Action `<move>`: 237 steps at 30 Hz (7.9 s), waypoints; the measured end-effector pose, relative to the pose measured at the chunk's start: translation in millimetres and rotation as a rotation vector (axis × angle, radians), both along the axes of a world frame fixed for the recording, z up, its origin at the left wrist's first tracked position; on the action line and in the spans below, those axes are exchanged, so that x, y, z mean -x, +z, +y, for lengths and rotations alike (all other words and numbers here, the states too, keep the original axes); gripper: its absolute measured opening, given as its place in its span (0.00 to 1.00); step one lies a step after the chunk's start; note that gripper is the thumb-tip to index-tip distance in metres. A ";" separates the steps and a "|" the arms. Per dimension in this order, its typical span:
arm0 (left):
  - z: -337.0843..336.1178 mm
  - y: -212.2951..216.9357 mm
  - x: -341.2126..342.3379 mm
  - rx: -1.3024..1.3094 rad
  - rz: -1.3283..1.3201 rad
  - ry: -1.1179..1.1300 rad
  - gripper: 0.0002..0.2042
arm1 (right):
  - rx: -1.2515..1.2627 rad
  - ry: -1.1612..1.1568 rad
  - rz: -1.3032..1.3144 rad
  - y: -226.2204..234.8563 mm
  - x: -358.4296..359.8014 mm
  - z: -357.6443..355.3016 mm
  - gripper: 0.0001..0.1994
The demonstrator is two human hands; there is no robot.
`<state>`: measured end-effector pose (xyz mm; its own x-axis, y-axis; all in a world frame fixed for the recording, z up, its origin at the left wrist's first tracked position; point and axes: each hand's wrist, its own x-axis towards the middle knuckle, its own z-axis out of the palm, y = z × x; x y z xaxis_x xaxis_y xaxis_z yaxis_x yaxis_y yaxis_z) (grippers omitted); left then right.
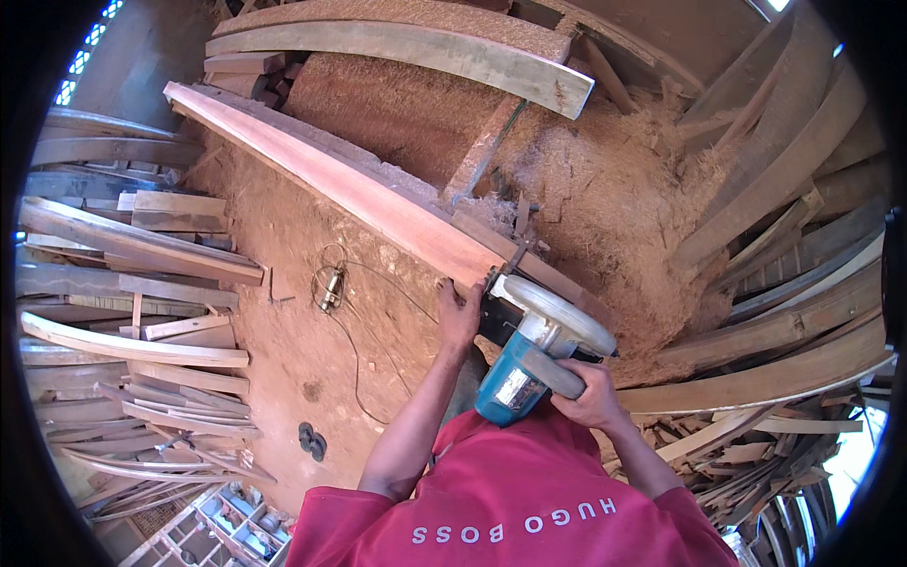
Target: The person steady's a long wooden plank by hand and then uses a circular saw to cut through it in a workshop.
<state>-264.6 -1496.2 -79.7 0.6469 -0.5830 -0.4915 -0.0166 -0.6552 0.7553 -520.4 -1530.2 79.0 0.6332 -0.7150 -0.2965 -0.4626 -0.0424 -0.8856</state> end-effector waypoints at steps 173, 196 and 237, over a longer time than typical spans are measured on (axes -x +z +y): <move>-35.4 40.6 -131.2 -0.048 0.096 0.123 0.35 | -0.056 0.147 0.069 -2.9 -138.0 -33.7 0.19; -34.5 29.9 -161.7 -0.051 0.121 0.130 0.34 | -0.051 0.123 0.036 -2.6 -170.3 -38.5 0.18; -42.4 28.9 -218.4 -0.047 0.135 0.133 0.33 | -0.044 0.122 0.026 -1.7 -226.7 -48.4 0.16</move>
<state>-46.2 -1538.5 -50.8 0.6429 -0.4717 -0.6035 0.1715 -0.6792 0.7136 -293.7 -1578.5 77.2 0.7066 -0.6187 -0.3433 -0.4788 -0.0609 -0.8758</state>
